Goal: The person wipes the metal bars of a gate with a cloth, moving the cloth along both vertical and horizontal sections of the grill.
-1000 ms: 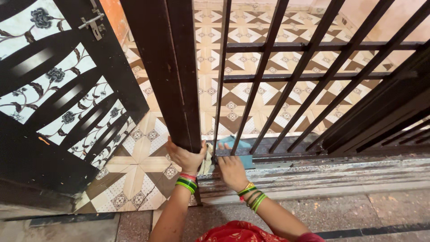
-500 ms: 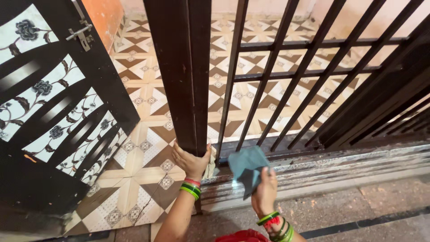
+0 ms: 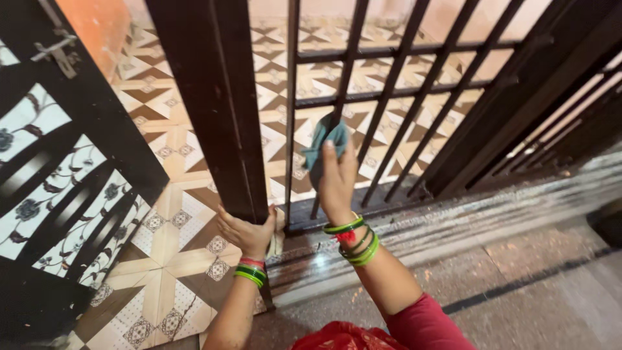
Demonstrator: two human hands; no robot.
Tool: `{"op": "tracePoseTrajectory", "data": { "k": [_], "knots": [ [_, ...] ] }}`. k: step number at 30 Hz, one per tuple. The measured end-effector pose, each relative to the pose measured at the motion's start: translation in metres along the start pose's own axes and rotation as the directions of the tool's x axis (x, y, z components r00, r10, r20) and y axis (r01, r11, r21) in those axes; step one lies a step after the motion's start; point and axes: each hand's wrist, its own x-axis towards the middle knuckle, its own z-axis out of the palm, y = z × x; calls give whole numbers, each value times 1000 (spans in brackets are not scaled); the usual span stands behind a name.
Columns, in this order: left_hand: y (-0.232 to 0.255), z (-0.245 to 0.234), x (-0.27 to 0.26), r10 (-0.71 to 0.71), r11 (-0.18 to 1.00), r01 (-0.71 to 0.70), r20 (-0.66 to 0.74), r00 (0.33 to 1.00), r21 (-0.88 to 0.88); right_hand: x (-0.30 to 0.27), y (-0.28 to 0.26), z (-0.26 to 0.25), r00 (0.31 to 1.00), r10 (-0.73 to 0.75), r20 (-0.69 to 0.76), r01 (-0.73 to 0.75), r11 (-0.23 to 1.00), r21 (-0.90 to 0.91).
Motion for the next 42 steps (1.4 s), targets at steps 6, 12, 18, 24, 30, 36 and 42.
{"op": "tracePoseTrajectory", "data": {
  "k": [6, 12, 18, 24, 30, 36, 42],
  "knots": [
    [-3, -2, 1, 36, 999, -36, -9, 999, -19, -58, 62, -45, 988, 130, 78, -84, 895, -438],
    [-5, -1, 1, 66, 998, -66, 2, 998, 1, -99, 106, -68, 979, 145, 145, -46, 844, -535],
    [-4, -3, 0, 33, 999, -33, 18, 999, -37, -117, 107, -88, 993, 91, 74, -42, 864, -502],
    [-2, -3, 0, 49, 999, -49, -3, 999, -25, -143, 88, -129, 921, 159, -357, -334, 793, -510],
    [0, -3, 3, 67, 998, -68, -45, 997, -14, -97, 38, -130, 909, -4, -417, 45, 995, 89],
    [3, -7, 5, 71, 997, -71, -39, 997, -1, -38, 10, -88, 962, 68, -263, -106, 986, -132],
    [-1, -4, 4, 76, 997, -77, -29, 997, -20, 29, 11, -67, 970, -236, 63, 237, 846, -477]
  ]
}}
